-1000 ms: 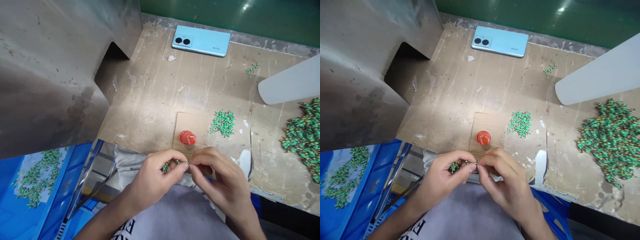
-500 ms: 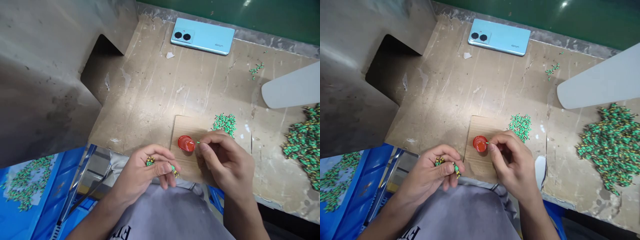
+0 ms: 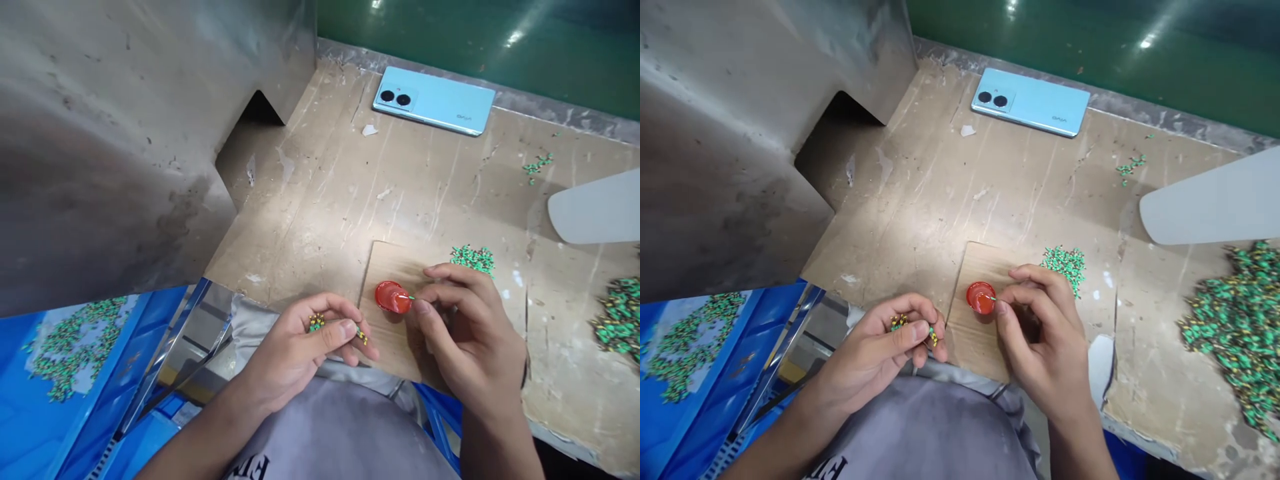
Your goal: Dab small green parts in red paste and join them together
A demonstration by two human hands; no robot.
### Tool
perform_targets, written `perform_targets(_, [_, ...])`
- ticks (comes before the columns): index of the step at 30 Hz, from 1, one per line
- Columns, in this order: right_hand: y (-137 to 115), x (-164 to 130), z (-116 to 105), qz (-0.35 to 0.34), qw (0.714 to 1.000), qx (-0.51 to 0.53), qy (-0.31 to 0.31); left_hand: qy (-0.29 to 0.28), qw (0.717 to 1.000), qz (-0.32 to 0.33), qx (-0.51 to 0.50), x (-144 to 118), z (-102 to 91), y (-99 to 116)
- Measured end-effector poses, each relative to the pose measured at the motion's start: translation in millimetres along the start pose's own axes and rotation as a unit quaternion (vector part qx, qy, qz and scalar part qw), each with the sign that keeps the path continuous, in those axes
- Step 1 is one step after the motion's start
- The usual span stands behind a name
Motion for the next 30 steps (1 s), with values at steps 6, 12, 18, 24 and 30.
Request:
perform_targets(6, [-0.2, -0.6, 0.0, -0.004, 1.0, 0.002, 0.001, -0.003, 1.0, 0.025, -0.014, -0.7, -2.6, 0.8])
perform_targets(12, [-1.8, 0.3, -0.4, -0.013, 1.0, 0.001, 0.005, 0.01, 1.0, 0.024, 0.002, -2.5, -0.8, 2.4])
perform_targets(18, [-5.0, 0.1, -3.8, -0.04, 0.999, -0.018, 0.022, 0.022, 0.999, 0.025, 0.008, -4.6, -1.5, 2.1])
perform_targets(24, [-12.7, 3.3, -1.4, -0.082, 0.995, -0.06, 0.011, 0.029, 0.999, 0.026, -0.007, -3.9, -6.7, -0.6])
perform_targets(30, [-15.0, 2.4, 0.0, -0.096, 0.992, -0.081, 0.001, 0.036, 0.998, 0.054, 0.013, -4.4, -6.9, 2.9])
Point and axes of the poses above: each hand's wrist, its own x-axis towards the middle knuckle, its own z-axis out of the palm, y = z × x, the point moved 7 cm from there along x, towards the middle knuckle, and after that the axes turned 7 degrees about -x, right-handed, at the moved point
